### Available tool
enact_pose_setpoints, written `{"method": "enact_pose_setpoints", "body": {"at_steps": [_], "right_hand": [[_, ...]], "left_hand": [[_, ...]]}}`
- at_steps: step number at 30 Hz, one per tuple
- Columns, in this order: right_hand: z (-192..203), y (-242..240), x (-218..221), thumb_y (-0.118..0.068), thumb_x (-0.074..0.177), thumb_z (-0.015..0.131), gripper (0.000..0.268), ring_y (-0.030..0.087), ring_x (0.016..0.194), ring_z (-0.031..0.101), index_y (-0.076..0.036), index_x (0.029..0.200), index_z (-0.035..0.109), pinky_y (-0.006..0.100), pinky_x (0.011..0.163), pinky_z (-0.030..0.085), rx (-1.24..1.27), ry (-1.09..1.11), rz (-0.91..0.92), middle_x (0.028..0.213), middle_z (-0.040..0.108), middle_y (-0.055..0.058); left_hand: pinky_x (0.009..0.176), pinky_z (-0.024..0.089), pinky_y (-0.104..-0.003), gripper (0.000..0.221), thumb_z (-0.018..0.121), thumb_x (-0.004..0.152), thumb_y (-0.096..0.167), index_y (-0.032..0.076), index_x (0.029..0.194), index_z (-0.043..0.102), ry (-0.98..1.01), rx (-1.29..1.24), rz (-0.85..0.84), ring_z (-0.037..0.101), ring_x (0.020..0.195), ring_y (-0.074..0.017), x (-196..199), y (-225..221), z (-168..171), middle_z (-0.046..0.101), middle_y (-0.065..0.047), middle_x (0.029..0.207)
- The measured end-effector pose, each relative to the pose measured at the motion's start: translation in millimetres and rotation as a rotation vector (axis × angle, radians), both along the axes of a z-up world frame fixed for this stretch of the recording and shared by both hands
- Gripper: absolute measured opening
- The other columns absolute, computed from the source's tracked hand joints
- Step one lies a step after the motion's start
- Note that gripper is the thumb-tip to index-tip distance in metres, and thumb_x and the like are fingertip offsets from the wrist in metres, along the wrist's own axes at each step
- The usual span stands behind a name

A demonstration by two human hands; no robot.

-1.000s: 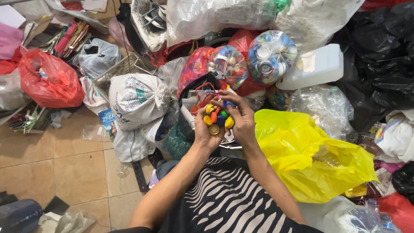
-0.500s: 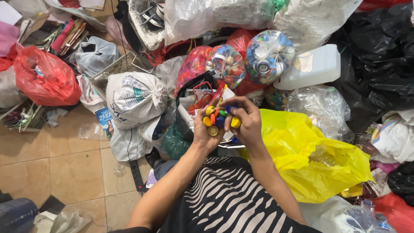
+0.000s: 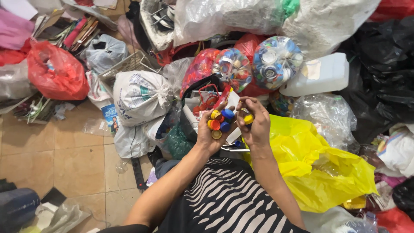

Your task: Sorting various plastic items, bottle caps, and cans into bags.

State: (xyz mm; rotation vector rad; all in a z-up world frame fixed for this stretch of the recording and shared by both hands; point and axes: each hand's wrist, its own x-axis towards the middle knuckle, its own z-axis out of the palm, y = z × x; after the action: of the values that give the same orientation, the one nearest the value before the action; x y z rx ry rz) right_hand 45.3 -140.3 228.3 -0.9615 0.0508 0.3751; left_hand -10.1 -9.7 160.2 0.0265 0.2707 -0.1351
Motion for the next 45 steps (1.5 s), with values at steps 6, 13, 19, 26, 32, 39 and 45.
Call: {"method": "enact_pose_setpoints", "body": {"at_steps": [6, 13, 19, 26, 32, 39, 45], "right_hand": [[-26.3, 28.1, -16.1, -0.013, 0.106, 0.063, 0.015, 0.012, 0.068, 0.054, 0.001, 0.106, 0.068, 0.023, 0.057, 0.040, -0.263, -0.206, -0.114, 0.083, 0.061, 0.006], [-23.9, 78.7, -43.0, -0.007, 0.095, 0.067, 0.014, 0.028, 0.090, 0.062, -0.005, 0.109, 0.069, 0.040, 0.081, 0.050, -0.806, -1.213, 0.008, 0.095, 0.063, 0.012], [-17.2, 74.0, -51.9, -0.010, 0.089, 0.072, 0.022, 0.032, 0.097, 0.058, -0.008, 0.111, 0.070, 0.046, 0.088, 0.046, -0.970, -1.336, 0.043, 0.098, 0.062, 0.011], [-13.0, 59.3, -51.7, -0.013, 0.089, 0.074, 0.026, 0.032, 0.096, 0.059, -0.005, 0.113, 0.068, 0.046, 0.087, 0.046, -0.937, -1.391, 0.031, 0.100, 0.063, 0.012], [-14.6, 49.3, -55.9, -0.009, 0.089, 0.075, 0.023, 0.033, 0.096, 0.061, -0.005, 0.110, 0.067, 0.045, 0.088, 0.048, -0.862, -1.428, 0.045, 0.101, 0.063, 0.012], [-19.2, 45.4, -65.0, -0.006, 0.089, 0.074, 0.019, 0.033, 0.093, 0.060, -0.005, 0.106, 0.068, 0.044, 0.085, 0.049, -0.853, -1.421, 0.045, 0.099, 0.064, 0.012], [-10.9, 50.6, -78.9, -0.005, 0.093, 0.071, 0.014, 0.031, 0.092, 0.063, -0.005, 0.106, 0.067, 0.040, 0.086, 0.051, -0.797, -1.358, -0.017, 0.099, 0.064, 0.013]], "left_hand": [[0.100, 0.053, -0.051, 0.043, 0.053, 0.104, 0.040, 0.008, 0.133, 0.059, -0.044, -0.066, 0.055, 0.066, 0.113, -0.0305, -1.7, 5.2, -32.7, 0.066, -0.016, 0.127], [0.105, 0.052, -0.051, 0.038, 0.049, 0.110, 0.041, 0.010, 0.128, 0.060, -0.105, -0.111, 0.185, 0.063, 0.118, -0.0289, -6.1, 2.5, -56.8, 0.064, -0.011, 0.126], [0.103, 0.052, -0.052, 0.040, 0.044, 0.107, 0.043, 0.010, 0.125, 0.061, -0.180, -0.048, 0.263, 0.062, 0.116, -0.0297, -18.8, 1.4, -37.8, 0.064, -0.010, 0.123], [0.093, 0.055, -0.036, 0.042, 0.045, 0.110, 0.043, 0.007, 0.123, 0.061, -0.098, 0.042, 0.271, 0.066, 0.106, -0.0217, -17.7, -14.0, -68.4, 0.067, -0.009, 0.116], [0.091, 0.055, -0.034, 0.036, 0.046, 0.111, 0.041, 0.010, 0.118, 0.061, -0.048, 0.019, 0.356, 0.066, 0.105, -0.0188, -27.8, -27.9, -78.9, 0.066, -0.007, 0.111], [0.094, 0.054, -0.033, 0.038, 0.046, 0.105, 0.042, 0.010, 0.118, 0.063, 0.051, -0.033, 0.326, 0.065, 0.106, -0.0186, -47.8, -29.9, -51.7, 0.066, -0.006, 0.113], [0.098, 0.054, -0.034, 0.038, 0.051, 0.105, 0.040, 0.008, 0.121, 0.066, 0.048, -0.047, 0.342, 0.065, 0.109, -0.0195, -58.7, -14.2, -36.3, 0.067, -0.008, 0.114]]}}
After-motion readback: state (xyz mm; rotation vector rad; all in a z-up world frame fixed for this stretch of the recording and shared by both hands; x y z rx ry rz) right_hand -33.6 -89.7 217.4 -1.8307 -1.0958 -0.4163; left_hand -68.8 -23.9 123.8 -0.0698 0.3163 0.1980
